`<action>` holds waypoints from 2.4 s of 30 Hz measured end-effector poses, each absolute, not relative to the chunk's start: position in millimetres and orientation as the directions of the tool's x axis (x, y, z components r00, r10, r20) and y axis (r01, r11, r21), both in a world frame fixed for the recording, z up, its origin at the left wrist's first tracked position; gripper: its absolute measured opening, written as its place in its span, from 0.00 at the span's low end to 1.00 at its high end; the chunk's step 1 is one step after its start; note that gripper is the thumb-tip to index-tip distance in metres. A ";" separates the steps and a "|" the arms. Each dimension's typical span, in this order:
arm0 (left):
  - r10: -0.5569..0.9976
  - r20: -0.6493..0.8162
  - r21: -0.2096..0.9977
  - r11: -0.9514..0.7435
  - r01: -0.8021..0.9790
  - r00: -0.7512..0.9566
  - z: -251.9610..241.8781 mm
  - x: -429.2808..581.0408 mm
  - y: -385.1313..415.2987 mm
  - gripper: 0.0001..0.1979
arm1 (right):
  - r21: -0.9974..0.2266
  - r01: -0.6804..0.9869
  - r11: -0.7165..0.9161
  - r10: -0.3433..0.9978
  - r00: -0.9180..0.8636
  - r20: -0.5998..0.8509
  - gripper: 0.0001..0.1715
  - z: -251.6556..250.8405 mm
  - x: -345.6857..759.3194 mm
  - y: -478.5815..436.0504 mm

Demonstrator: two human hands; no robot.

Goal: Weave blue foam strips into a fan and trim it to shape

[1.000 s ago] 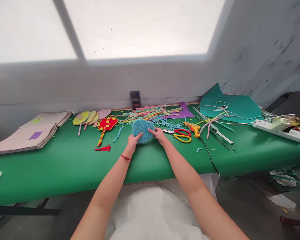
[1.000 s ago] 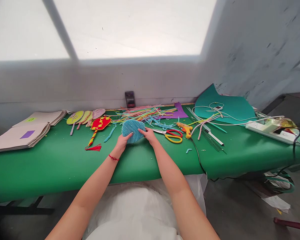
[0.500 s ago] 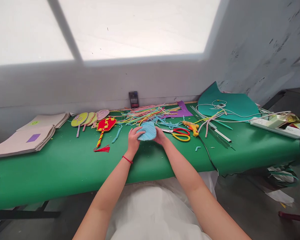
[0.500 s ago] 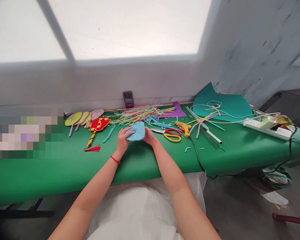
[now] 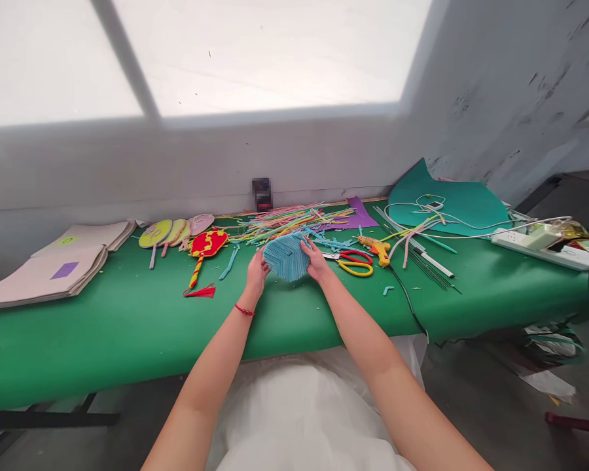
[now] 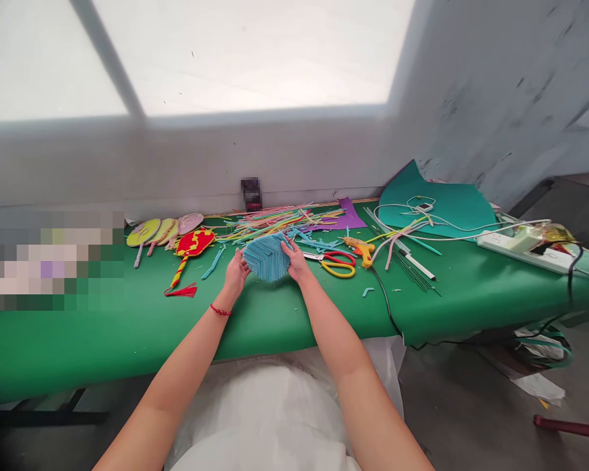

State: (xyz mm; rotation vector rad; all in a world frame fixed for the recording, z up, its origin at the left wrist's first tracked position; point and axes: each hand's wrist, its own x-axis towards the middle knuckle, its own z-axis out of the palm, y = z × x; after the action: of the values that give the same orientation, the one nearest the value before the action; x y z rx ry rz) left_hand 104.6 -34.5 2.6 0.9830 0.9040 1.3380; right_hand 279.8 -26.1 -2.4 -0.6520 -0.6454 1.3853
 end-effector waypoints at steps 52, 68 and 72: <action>0.969 -0.086 0.911 0.170 -0.376 0.230 -7.2 111.5 -35.0 0.26 | -0.951 -0.270 0.150 0.863 0.505 -0.007 0.23 -25.8 273.0 -8.8; 0.973 -0.139 0.883 0.207 -0.422 0.186 -11.4 116.0 -38.5 0.22 | -0.954 -0.040 0.296 0.794 0.566 0.222 0.25 -13.9 274.6 -19.2; 0.984 -0.074 0.902 0.134 -0.411 0.160 -10.6 117.4 -41.1 0.25 | -0.935 -0.176 0.308 0.812 0.560 0.162 0.22 -13.1 271.2 -20.2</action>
State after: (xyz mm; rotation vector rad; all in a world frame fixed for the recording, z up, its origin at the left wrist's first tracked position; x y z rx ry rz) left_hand 117.4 -41.1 -10.6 0.8778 0.8391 1.2057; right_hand 271.2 -20.2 -13.1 -1.0617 -0.7212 0.7338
